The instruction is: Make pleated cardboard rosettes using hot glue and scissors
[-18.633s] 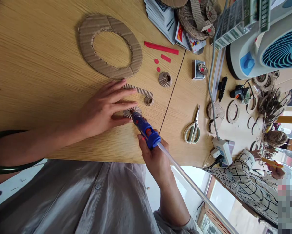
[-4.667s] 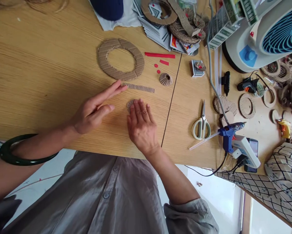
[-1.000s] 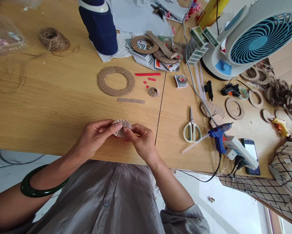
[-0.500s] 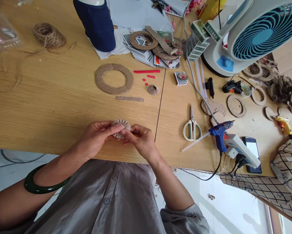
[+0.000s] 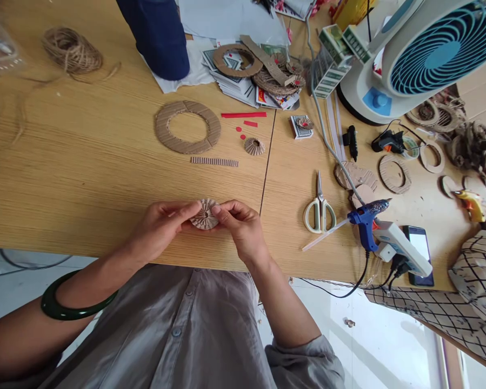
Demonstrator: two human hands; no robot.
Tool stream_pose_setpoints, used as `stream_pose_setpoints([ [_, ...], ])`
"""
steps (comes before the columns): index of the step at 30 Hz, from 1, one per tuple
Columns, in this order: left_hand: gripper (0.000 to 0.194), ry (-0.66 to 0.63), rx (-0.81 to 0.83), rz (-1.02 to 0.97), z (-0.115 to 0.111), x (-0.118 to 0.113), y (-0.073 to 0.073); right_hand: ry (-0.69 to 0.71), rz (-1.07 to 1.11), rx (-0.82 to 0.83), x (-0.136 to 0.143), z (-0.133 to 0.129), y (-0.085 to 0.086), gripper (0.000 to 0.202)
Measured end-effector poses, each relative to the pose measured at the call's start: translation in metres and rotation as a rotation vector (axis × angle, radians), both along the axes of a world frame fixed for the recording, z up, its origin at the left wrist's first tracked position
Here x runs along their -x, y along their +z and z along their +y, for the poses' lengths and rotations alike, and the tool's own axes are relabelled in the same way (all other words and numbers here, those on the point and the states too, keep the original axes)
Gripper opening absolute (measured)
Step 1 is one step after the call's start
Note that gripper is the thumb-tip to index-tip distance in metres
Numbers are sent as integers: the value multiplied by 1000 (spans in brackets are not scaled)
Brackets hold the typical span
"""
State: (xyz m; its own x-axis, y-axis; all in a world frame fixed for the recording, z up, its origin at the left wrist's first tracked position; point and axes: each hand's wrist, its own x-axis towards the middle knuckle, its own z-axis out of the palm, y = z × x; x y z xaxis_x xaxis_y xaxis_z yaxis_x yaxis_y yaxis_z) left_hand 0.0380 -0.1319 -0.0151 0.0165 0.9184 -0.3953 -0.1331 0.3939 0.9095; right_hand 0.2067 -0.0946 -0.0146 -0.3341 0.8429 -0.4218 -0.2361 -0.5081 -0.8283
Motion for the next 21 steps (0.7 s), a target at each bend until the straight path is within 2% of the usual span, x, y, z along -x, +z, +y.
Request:
stream_pose_setpoints([
  [3, 41, -1, 47, -194, 0, 1, 1, -49, 12, 14, 0, 0, -1, 32],
  [6, 38, -13, 72, -262, 0, 1, 4, -48, 4, 13, 0, 0, 0, 32],
  [14, 26, 14, 13, 8, -3, -2, 1, -16, -14, 16, 2, -3, -1, 33],
  [17, 24, -12, -52, 39, -3, 0, 1, 7, -14, 40, 1, -3, 1, 35],
  [21, 26, -37, -35, 51, -1, 1, 2, 29, -20, 58, 0, -1, 3, 40],
])
